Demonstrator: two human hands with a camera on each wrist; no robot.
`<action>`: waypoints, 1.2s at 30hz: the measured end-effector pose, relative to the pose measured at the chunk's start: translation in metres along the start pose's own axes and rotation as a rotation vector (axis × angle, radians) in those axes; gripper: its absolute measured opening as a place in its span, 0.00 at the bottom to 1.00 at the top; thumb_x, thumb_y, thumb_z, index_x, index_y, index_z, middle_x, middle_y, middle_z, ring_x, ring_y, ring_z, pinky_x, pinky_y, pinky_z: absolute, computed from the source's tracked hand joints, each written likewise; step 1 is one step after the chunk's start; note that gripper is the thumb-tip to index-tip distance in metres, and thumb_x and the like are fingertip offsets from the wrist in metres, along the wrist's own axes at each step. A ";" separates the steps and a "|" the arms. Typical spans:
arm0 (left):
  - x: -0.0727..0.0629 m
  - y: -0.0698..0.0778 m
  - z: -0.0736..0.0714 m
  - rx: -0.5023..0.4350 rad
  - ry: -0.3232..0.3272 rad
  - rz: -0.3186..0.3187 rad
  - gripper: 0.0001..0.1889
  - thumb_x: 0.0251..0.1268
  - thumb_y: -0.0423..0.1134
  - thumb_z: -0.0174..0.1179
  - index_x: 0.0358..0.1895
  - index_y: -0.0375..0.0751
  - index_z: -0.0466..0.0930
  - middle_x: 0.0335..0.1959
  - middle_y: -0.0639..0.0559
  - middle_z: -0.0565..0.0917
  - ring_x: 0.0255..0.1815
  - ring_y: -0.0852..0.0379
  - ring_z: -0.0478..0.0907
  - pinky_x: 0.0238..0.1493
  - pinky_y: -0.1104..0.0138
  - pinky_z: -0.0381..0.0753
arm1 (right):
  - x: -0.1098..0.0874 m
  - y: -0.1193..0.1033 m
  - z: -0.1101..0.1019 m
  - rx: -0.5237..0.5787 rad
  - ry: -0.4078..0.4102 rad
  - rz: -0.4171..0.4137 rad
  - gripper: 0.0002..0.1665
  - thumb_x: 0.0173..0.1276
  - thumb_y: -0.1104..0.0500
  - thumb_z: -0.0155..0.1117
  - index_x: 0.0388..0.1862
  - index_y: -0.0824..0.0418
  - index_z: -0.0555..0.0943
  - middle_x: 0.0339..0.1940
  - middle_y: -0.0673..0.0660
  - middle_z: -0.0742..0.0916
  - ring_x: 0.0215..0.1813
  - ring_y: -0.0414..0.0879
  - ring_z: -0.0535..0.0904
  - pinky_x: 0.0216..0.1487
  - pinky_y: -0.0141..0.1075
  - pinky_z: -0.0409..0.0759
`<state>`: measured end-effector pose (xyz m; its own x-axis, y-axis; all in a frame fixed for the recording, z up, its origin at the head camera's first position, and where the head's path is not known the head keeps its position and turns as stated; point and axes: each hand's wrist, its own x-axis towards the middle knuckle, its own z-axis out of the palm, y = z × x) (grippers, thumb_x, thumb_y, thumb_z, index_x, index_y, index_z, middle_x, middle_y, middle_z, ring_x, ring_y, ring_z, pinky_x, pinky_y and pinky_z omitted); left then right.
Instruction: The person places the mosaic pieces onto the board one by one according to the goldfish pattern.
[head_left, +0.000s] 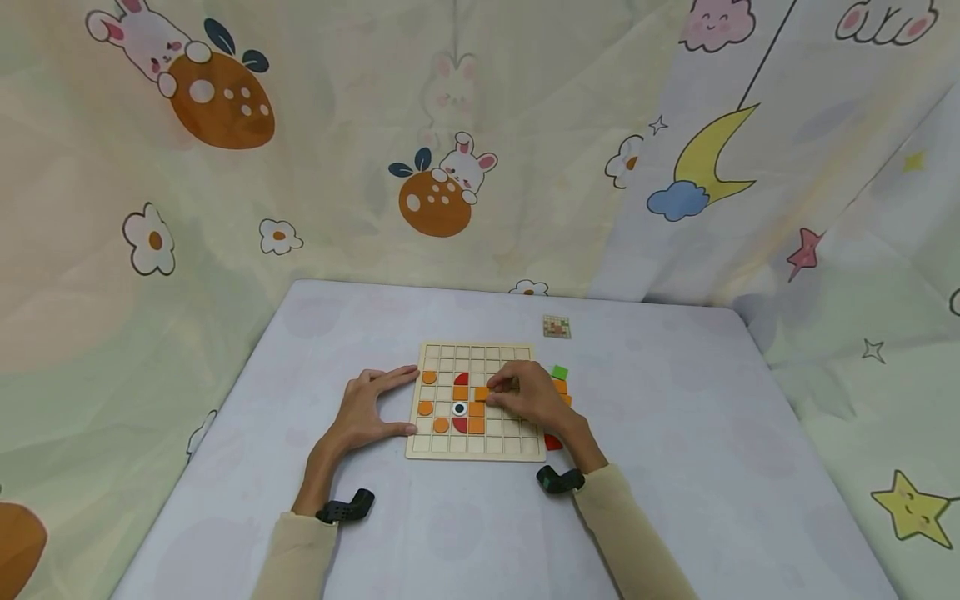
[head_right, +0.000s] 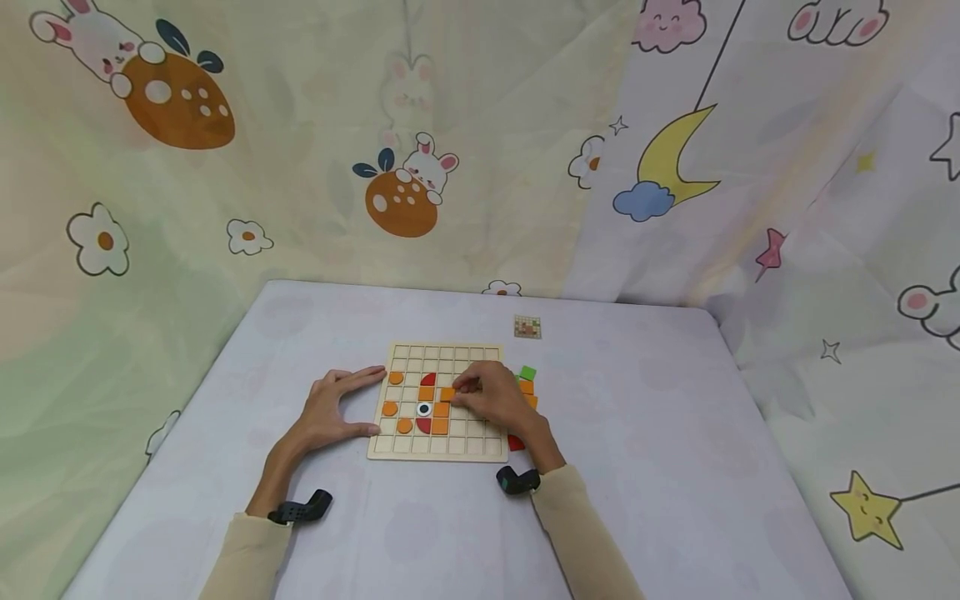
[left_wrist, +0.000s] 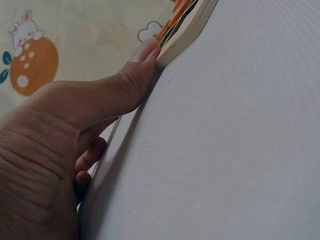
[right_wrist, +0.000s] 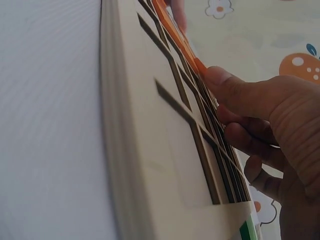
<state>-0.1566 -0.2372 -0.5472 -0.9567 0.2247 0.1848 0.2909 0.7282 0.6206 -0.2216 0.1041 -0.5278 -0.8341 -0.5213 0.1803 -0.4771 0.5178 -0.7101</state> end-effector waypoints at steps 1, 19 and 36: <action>0.000 0.000 0.000 -0.001 0.000 0.002 0.52 0.44 0.63 0.86 0.79 0.56 0.78 0.81 0.55 0.78 0.62 0.47 0.72 0.66 0.43 0.63 | 0.000 0.000 0.000 -0.001 -0.002 0.001 0.09 0.67 0.59 0.83 0.45 0.57 0.94 0.38 0.47 0.91 0.39 0.40 0.83 0.46 0.34 0.85; 0.000 -0.002 0.001 0.004 -0.001 0.000 0.52 0.44 0.63 0.86 0.79 0.57 0.78 0.81 0.56 0.78 0.61 0.49 0.72 0.66 0.44 0.63 | 0.001 -0.001 0.003 0.030 0.004 -0.026 0.09 0.67 0.61 0.83 0.45 0.58 0.93 0.38 0.48 0.91 0.38 0.40 0.84 0.45 0.33 0.85; 0.001 -0.003 0.001 0.007 0.003 0.009 0.52 0.44 0.63 0.86 0.79 0.56 0.78 0.81 0.56 0.78 0.60 0.49 0.72 0.65 0.44 0.62 | 0.002 -0.003 0.004 0.008 0.009 -0.032 0.06 0.69 0.62 0.81 0.44 0.57 0.94 0.39 0.48 0.92 0.38 0.37 0.84 0.45 0.32 0.85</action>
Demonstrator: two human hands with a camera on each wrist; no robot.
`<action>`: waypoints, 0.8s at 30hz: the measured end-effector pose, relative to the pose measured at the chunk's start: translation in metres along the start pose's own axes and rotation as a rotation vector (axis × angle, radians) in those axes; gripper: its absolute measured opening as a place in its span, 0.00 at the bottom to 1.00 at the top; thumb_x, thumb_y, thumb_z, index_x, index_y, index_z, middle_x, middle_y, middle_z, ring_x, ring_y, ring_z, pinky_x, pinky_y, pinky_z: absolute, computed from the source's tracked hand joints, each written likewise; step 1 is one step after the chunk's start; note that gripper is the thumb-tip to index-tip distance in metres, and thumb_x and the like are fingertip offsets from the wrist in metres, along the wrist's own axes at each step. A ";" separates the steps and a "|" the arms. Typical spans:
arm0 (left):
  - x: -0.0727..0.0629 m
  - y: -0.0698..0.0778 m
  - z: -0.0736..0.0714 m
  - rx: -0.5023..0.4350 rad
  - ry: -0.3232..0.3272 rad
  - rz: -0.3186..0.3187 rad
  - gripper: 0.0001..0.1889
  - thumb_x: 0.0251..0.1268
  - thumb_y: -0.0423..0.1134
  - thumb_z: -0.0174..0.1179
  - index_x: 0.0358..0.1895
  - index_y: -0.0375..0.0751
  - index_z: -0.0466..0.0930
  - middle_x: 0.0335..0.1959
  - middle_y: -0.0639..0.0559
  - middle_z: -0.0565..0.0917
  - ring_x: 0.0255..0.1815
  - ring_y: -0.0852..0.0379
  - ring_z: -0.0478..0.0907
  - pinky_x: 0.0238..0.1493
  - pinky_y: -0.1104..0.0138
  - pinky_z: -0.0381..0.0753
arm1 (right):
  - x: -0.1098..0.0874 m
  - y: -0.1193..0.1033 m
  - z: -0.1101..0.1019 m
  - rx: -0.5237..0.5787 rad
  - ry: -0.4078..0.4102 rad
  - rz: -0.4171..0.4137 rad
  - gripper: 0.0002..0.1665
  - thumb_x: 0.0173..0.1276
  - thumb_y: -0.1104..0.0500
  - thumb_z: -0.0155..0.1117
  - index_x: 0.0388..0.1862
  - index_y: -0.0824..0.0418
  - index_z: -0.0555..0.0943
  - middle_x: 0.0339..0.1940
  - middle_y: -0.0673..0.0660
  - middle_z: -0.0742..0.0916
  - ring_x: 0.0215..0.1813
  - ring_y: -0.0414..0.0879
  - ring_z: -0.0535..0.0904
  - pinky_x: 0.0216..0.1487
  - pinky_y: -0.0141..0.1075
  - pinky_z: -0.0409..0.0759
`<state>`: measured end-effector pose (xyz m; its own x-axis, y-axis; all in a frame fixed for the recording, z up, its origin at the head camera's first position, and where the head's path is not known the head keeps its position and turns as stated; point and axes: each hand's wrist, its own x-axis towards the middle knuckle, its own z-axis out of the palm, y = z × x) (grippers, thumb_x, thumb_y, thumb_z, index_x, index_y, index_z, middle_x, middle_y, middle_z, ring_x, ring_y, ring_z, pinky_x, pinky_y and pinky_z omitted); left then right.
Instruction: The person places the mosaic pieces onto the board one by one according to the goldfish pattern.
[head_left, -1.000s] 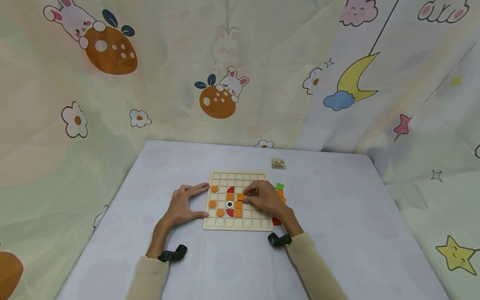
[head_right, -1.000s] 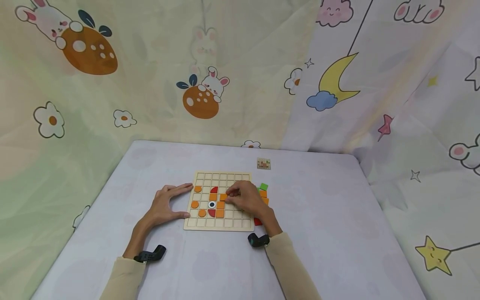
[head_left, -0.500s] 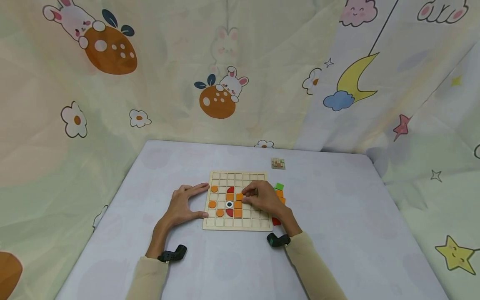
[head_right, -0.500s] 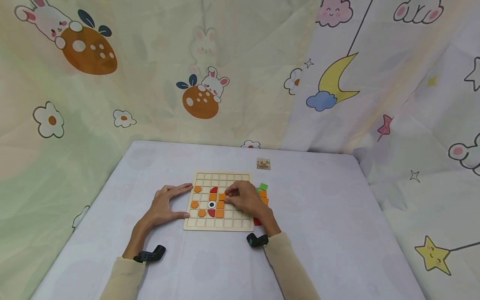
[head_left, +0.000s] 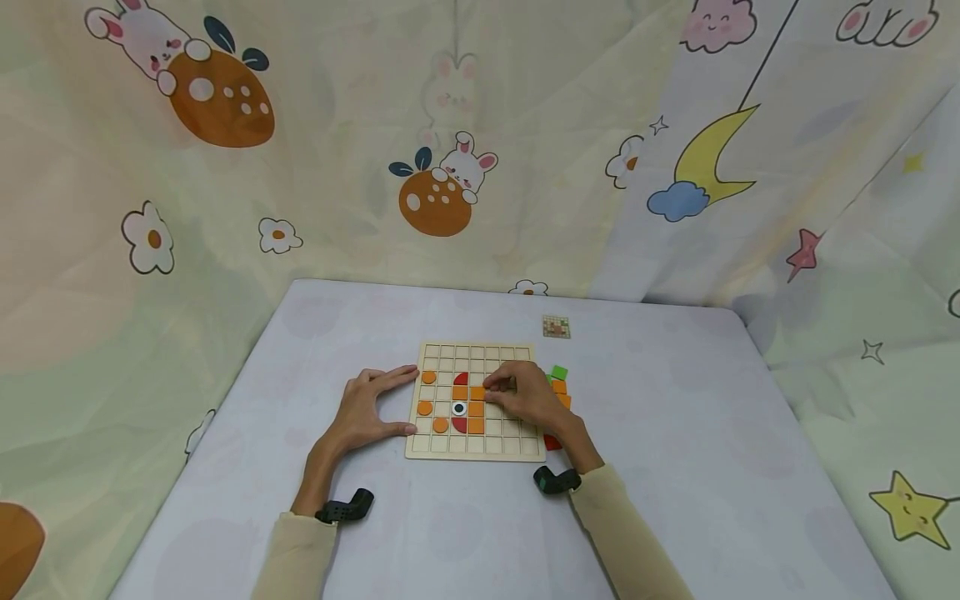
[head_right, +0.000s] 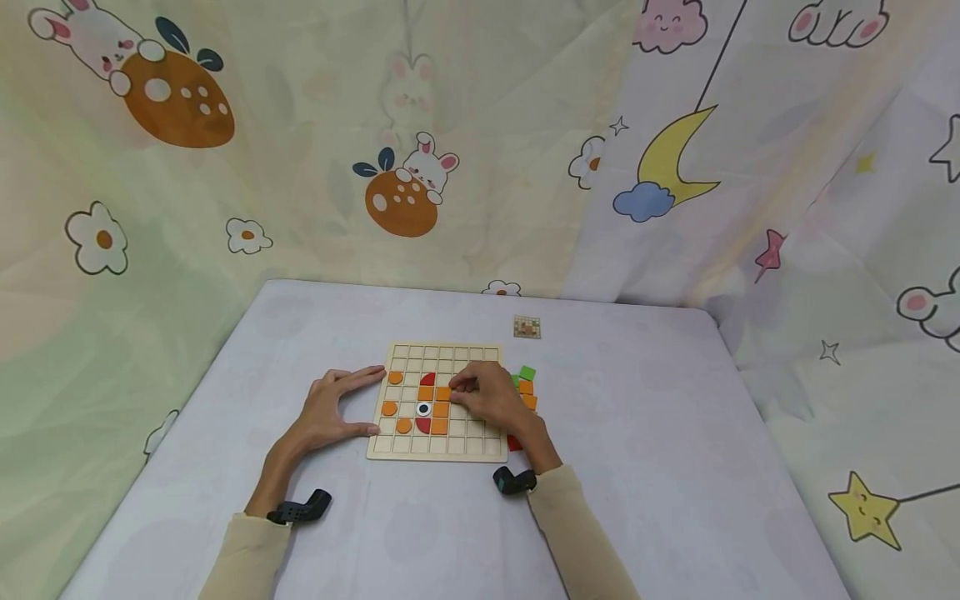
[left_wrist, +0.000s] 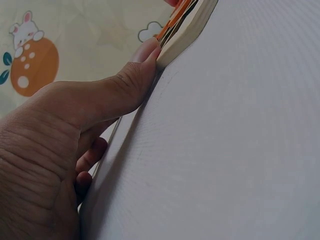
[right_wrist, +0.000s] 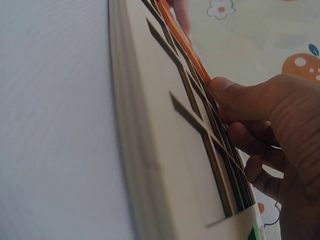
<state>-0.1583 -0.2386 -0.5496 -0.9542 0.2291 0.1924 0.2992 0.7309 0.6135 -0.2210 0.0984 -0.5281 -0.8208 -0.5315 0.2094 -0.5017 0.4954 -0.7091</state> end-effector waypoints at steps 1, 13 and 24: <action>0.000 0.000 0.000 -0.001 0.000 -0.001 0.52 0.44 0.63 0.86 0.79 0.56 0.78 0.81 0.56 0.78 0.60 0.49 0.72 0.65 0.44 0.62 | 0.000 0.000 0.000 -0.003 -0.001 0.000 0.06 0.69 0.62 0.81 0.44 0.57 0.94 0.39 0.48 0.92 0.38 0.37 0.84 0.45 0.32 0.85; 0.000 0.001 -0.001 -0.002 -0.004 -0.002 0.52 0.44 0.62 0.86 0.79 0.56 0.78 0.81 0.55 0.78 0.61 0.48 0.72 0.65 0.44 0.63 | 0.002 -0.002 0.001 -0.021 -0.008 -0.002 0.05 0.71 0.62 0.79 0.44 0.57 0.94 0.40 0.49 0.93 0.38 0.38 0.84 0.45 0.32 0.85; 0.000 0.001 0.000 0.003 0.000 0.001 0.52 0.44 0.62 0.86 0.79 0.56 0.78 0.81 0.55 0.78 0.61 0.48 0.72 0.65 0.44 0.63 | -0.003 -0.003 -0.007 -0.021 -0.004 0.016 0.08 0.70 0.62 0.80 0.47 0.58 0.94 0.41 0.49 0.93 0.41 0.37 0.87 0.48 0.33 0.87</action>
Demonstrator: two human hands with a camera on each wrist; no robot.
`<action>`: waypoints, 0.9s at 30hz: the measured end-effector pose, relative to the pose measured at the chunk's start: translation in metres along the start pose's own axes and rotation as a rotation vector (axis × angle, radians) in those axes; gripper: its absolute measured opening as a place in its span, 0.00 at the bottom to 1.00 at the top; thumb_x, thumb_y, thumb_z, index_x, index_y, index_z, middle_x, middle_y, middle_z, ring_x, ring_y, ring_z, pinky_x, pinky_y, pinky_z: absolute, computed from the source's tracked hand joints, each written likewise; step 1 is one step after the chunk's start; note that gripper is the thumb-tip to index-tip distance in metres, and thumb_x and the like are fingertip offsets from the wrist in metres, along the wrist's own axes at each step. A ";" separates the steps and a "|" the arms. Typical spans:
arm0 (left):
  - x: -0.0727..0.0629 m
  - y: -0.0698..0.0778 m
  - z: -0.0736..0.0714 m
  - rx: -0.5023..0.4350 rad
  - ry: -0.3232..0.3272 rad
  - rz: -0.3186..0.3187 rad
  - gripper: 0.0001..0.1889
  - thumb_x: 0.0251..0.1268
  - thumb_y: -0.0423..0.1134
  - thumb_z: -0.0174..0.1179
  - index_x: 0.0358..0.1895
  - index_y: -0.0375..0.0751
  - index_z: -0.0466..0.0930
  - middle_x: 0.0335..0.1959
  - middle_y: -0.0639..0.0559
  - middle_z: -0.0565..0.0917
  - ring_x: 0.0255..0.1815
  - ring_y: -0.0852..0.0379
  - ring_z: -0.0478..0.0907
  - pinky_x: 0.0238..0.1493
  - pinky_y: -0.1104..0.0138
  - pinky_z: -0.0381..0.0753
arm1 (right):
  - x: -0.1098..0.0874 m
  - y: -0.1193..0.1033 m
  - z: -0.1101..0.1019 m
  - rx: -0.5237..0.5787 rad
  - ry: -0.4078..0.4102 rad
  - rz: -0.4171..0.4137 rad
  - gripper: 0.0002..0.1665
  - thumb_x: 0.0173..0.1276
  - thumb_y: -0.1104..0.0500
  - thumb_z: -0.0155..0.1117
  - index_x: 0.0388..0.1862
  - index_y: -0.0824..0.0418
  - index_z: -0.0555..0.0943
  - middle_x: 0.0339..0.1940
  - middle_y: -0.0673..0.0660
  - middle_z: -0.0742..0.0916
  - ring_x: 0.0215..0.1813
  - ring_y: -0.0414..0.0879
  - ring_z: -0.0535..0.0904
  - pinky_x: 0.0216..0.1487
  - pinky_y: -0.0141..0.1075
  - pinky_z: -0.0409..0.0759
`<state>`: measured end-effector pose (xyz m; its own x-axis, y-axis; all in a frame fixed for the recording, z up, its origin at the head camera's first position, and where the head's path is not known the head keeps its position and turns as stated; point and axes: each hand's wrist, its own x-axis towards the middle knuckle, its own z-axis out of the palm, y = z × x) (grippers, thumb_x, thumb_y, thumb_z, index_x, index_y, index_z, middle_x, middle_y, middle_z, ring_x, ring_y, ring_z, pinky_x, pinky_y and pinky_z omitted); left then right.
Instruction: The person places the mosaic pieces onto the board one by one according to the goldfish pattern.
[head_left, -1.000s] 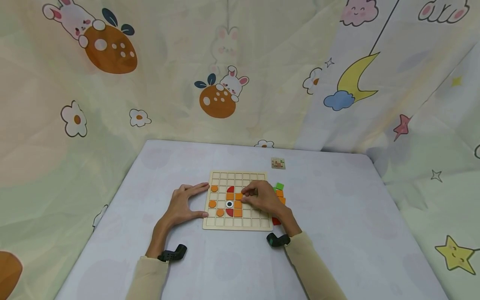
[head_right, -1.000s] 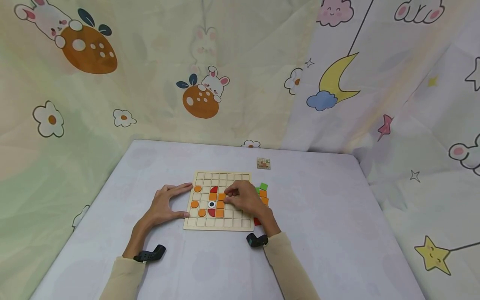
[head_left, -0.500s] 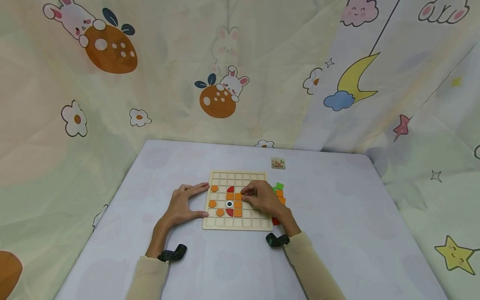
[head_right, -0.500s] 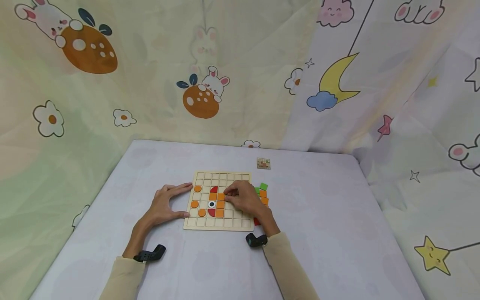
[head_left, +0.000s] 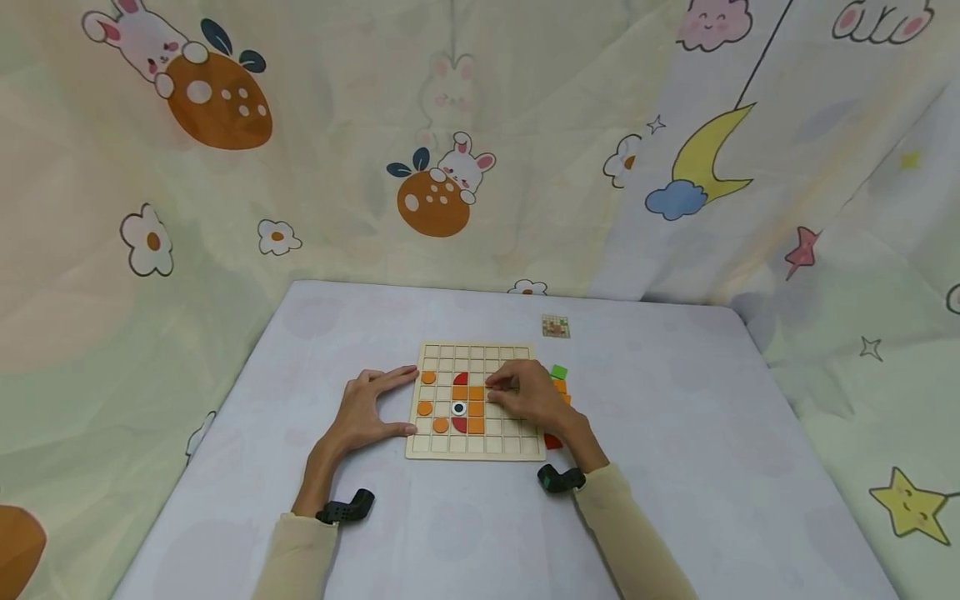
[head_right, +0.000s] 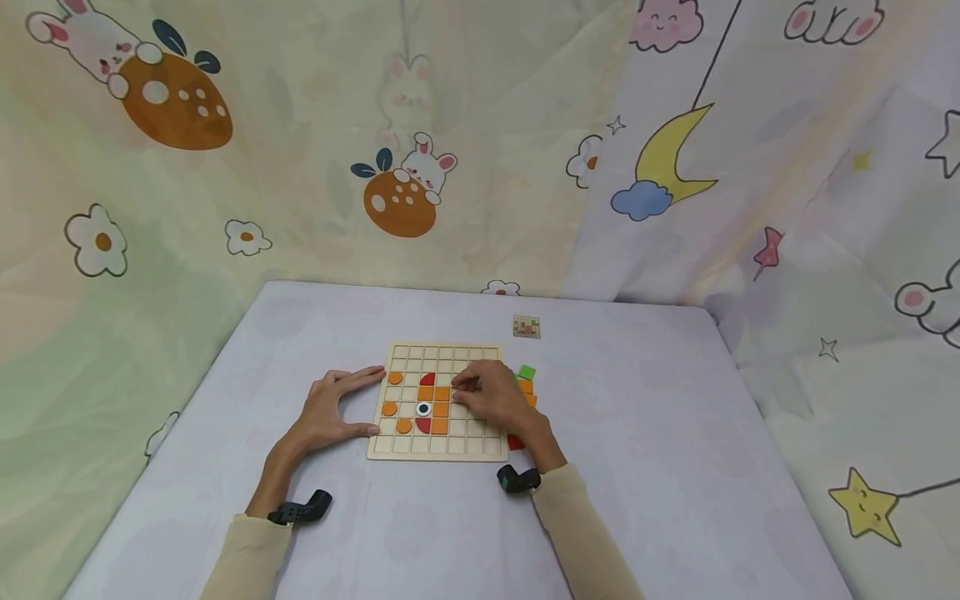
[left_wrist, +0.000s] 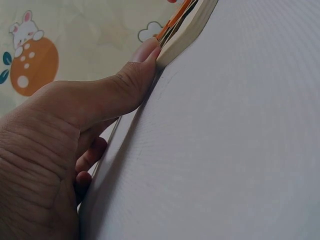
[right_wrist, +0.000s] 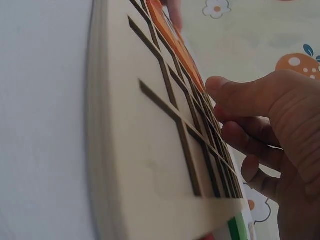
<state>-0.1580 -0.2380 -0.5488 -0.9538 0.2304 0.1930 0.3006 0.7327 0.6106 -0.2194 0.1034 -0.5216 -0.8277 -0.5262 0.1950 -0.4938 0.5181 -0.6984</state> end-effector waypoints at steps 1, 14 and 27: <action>0.000 0.000 0.000 0.001 0.000 -0.001 0.52 0.44 0.62 0.86 0.79 0.55 0.78 0.81 0.55 0.78 0.61 0.48 0.72 0.65 0.45 0.63 | -0.001 0.000 -0.002 -0.007 0.001 0.009 0.08 0.70 0.62 0.80 0.47 0.58 0.94 0.42 0.49 0.94 0.41 0.37 0.87 0.48 0.33 0.87; 0.000 0.000 0.001 -0.007 -0.001 -0.001 0.52 0.45 0.62 0.86 0.79 0.55 0.78 0.81 0.55 0.78 0.61 0.49 0.72 0.65 0.44 0.62 | -0.019 0.009 -0.035 -0.032 0.033 0.095 0.11 0.66 0.62 0.83 0.46 0.60 0.94 0.38 0.50 0.92 0.40 0.42 0.83 0.49 0.39 0.84; 0.000 0.000 0.000 -0.010 0.000 -0.008 0.52 0.45 0.61 0.87 0.79 0.55 0.78 0.81 0.55 0.78 0.61 0.49 0.72 0.64 0.45 0.62 | -0.036 0.023 -0.057 -0.048 0.026 0.084 0.10 0.64 0.62 0.84 0.44 0.62 0.94 0.36 0.51 0.93 0.39 0.40 0.83 0.48 0.36 0.83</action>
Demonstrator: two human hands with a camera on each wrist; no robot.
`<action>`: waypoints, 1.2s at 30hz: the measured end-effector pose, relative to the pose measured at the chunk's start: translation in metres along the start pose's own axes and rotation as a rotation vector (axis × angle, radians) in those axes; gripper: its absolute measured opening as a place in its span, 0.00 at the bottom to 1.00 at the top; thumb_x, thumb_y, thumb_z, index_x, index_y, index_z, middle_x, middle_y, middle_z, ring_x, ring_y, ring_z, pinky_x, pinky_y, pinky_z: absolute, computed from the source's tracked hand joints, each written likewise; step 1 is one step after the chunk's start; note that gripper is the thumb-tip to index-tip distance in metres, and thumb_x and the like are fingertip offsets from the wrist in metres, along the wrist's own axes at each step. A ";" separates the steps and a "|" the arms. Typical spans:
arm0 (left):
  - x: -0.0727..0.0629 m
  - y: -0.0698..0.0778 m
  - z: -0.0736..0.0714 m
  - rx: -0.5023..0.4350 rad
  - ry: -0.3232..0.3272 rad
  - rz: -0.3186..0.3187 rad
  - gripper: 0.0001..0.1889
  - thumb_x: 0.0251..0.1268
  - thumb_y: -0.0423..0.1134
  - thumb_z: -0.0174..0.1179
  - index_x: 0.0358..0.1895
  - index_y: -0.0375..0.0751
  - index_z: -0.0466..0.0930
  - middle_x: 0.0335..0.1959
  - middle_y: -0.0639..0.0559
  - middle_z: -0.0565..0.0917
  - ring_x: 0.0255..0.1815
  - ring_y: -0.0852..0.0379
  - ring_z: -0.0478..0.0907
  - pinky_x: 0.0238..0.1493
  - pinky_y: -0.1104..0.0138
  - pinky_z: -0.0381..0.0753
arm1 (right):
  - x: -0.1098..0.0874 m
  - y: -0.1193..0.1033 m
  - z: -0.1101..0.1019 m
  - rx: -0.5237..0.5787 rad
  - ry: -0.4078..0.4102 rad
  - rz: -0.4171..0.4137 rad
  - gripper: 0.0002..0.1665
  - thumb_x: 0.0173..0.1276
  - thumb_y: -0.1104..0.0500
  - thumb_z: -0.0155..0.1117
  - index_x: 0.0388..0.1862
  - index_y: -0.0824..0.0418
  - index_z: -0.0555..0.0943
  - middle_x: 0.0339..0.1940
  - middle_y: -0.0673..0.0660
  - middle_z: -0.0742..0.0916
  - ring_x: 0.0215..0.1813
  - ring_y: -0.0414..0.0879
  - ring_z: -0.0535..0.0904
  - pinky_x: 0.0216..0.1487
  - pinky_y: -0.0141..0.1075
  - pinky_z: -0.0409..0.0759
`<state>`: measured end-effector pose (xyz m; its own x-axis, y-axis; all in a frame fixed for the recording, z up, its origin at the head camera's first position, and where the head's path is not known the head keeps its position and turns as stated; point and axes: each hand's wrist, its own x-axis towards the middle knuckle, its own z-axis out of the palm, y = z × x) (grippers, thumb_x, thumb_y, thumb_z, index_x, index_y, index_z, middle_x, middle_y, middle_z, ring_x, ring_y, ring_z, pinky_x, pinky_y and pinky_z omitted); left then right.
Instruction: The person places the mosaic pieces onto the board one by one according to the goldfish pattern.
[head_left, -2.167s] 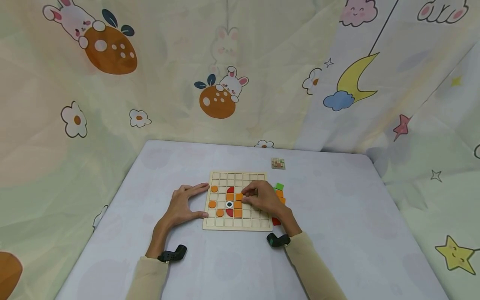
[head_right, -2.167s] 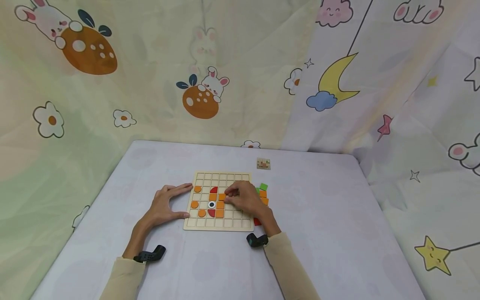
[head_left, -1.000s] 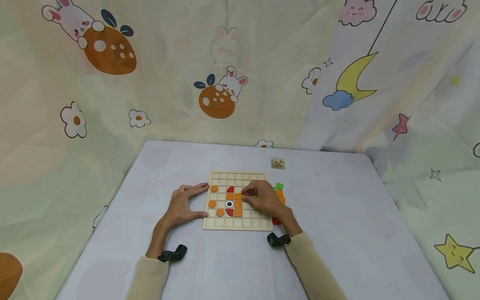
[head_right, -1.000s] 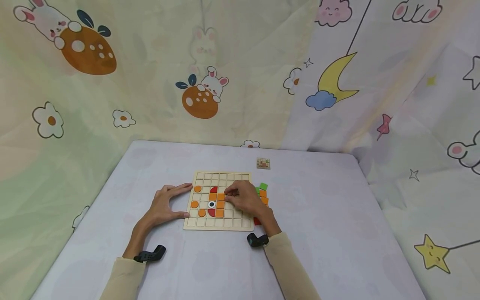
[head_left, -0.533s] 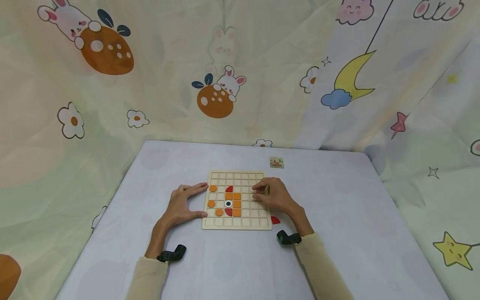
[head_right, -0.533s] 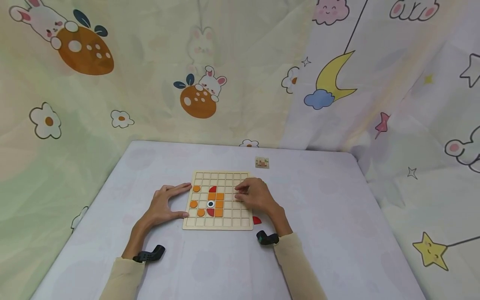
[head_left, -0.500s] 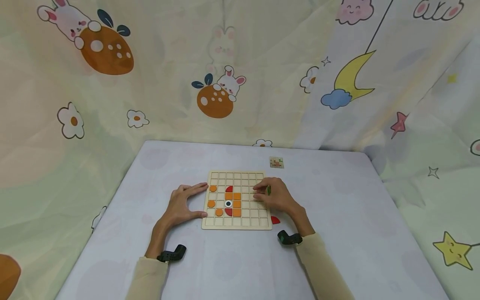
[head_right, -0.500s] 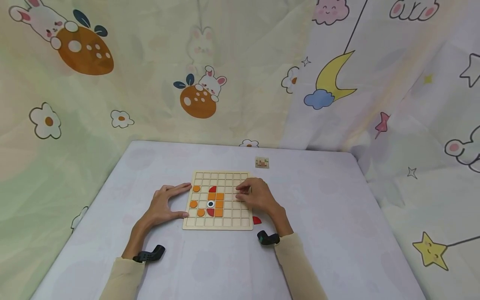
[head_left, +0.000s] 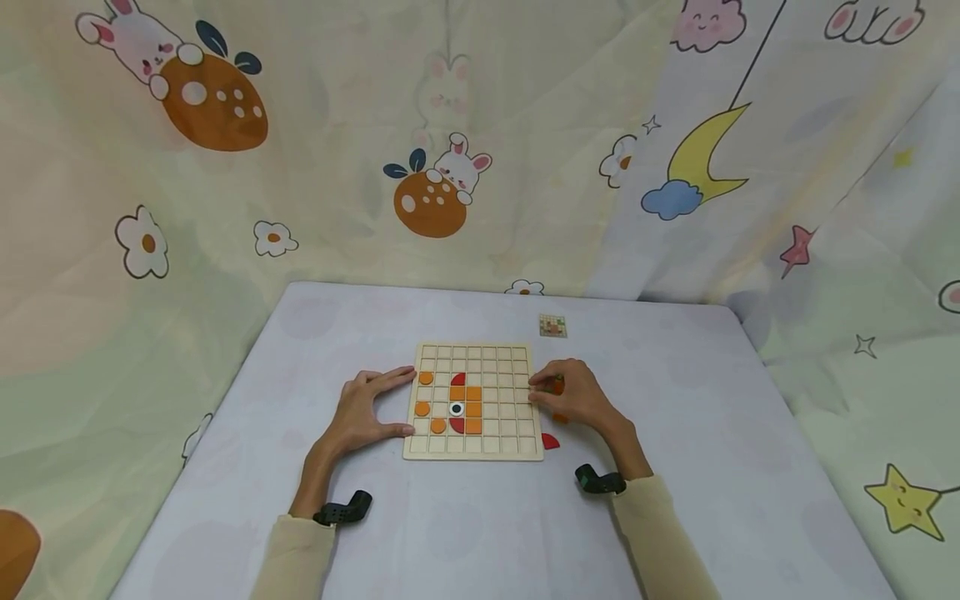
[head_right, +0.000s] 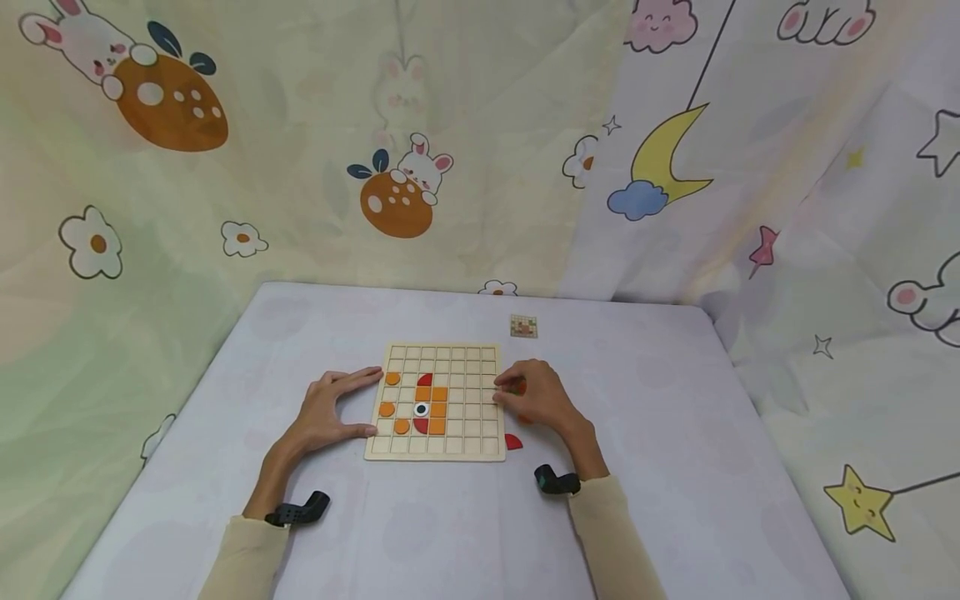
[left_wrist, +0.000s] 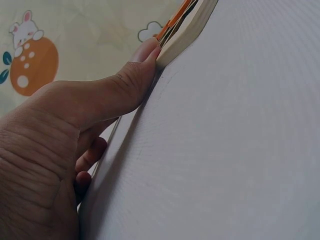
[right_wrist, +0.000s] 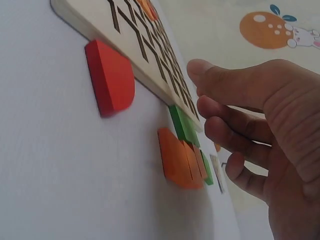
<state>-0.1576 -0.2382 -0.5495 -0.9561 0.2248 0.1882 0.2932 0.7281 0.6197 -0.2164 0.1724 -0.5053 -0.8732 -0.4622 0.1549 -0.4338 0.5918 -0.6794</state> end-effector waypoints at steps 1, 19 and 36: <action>0.000 0.000 0.000 -0.002 0.000 0.000 0.52 0.44 0.60 0.87 0.79 0.55 0.78 0.81 0.55 0.78 0.61 0.49 0.72 0.64 0.45 0.62 | -0.001 0.001 -0.001 -0.002 -0.002 0.000 0.10 0.64 0.62 0.84 0.44 0.62 0.94 0.35 0.51 0.93 0.38 0.41 0.83 0.46 0.36 0.83; 0.000 -0.001 0.001 -0.001 0.000 0.005 0.52 0.45 0.61 0.86 0.79 0.56 0.77 0.82 0.55 0.77 0.63 0.47 0.72 0.67 0.43 0.61 | -0.029 0.017 -0.028 -0.036 -0.010 0.075 0.18 0.50 0.56 0.93 0.38 0.59 0.94 0.33 0.50 0.94 0.39 0.46 0.82 0.44 0.34 0.78; 0.000 0.001 0.000 0.010 -0.003 0.002 0.52 0.45 0.61 0.86 0.79 0.56 0.77 0.81 0.55 0.77 0.64 0.46 0.73 0.66 0.44 0.62 | -0.045 0.027 -0.031 -0.068 -0.041 0.150 0.17 0.50 0.55 0.94 0.34 0.55 0.93 0.29 0.46 0.89 0.36 0.44 0.80 0.41 0.34 0.79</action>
<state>-0.1574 -0.2372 -0.5488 -0.9553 0.2284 0.1875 0.2955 0.7337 0.6118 -0.1957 0.2293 -0.5084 -0.9200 -0.3911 0.0247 -0.3143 0.6988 -0.6426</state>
